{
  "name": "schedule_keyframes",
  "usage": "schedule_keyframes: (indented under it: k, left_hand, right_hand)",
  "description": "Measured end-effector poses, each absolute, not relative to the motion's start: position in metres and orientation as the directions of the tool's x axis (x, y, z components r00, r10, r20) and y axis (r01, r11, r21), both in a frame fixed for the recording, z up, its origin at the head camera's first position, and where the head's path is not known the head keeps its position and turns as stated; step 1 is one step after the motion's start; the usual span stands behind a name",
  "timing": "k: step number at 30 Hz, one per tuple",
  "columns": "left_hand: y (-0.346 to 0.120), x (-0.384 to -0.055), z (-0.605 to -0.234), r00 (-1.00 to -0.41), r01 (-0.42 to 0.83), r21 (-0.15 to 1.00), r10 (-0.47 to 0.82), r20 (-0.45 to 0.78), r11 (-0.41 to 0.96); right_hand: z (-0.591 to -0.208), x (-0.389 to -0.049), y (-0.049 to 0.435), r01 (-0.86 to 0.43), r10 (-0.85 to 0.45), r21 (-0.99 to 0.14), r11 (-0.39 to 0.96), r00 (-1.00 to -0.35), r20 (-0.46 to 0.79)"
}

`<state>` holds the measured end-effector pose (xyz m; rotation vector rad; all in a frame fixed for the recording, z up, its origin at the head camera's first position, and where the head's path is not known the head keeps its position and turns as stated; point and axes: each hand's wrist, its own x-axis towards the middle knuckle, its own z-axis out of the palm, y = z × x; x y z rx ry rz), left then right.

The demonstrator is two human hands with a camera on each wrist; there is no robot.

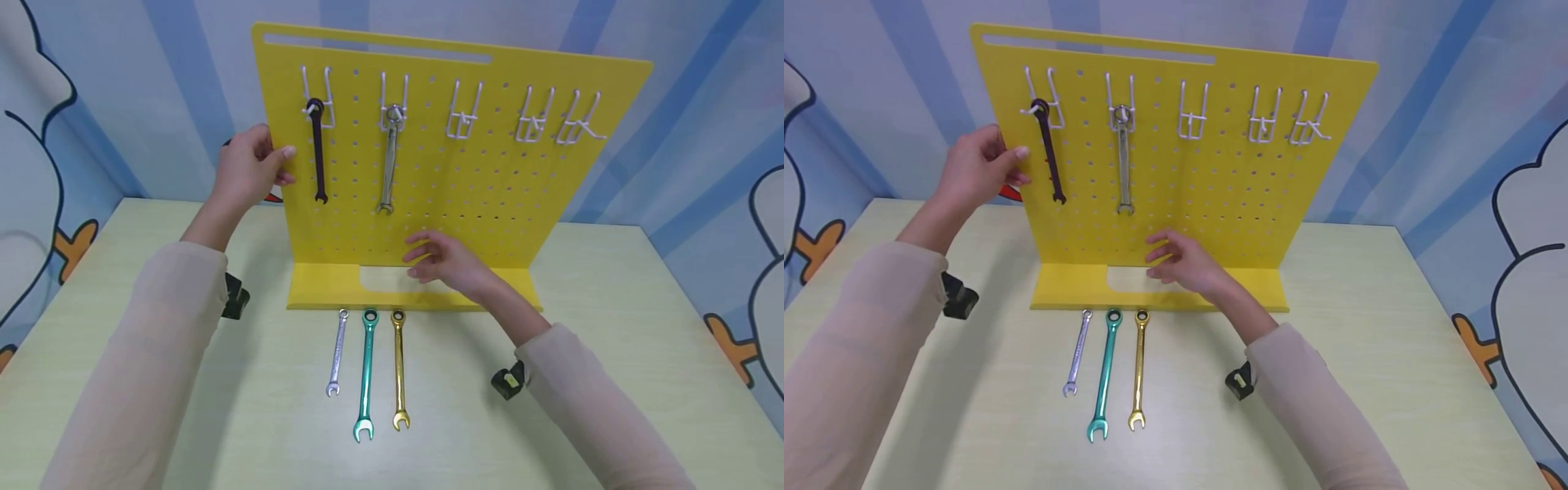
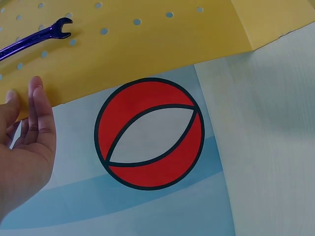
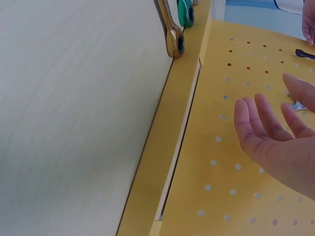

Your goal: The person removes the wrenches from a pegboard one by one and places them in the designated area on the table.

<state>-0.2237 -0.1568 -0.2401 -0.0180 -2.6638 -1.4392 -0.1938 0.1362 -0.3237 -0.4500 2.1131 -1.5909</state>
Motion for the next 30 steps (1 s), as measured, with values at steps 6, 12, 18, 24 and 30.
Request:
schedule_keyframes:
  k: [6, 12, 18, 24, 30]
  left_hand:
    - [-0.157, -0.224, -0.24, -0.993, 0.068, 0.834, -0.041, 0.107, 0.548]
    - [-0.156, -0.224, -0.24, -0.994, 0.062, 0.836, -0.04, 0.1, 0.545]
    - [-0.156, -0.224, -0.24, -0.994, 0.061, 0.829, -0.042, 0.101, 0.555]
    - [-0.157, -0.224, -0.24, -0.994, 0.062, 0.826, -0.04, 0.102, 0.56]
    - [-0.157, -0.224, -0.24, -0.994, 0.056, 0.826, -0.043, 0.096, 0.56]
  right_hand:
    - [-0.317, -0.2, 0.131, -0.024, -0.51, -0.968, 0.251, -0.853, -0.112]
    - [-0.304, -0.204, 0.124, -0.056, -0.5, -0.975, 0.213, -0.864, -0.06]
    - [-0.292, -0.208, 0.121, -0.098, -0.475, -0.982, 0.162, -0.88, 0.009]
    - [-0.282, -0.211, 0.119, -0.124, -0.433, -0.979, 0.16, -0.9, 0.043]
    - [-0.271, -0.212, 0.117, -0.111, -0.421, -0.988, 0.103, -0.905, 0.058]
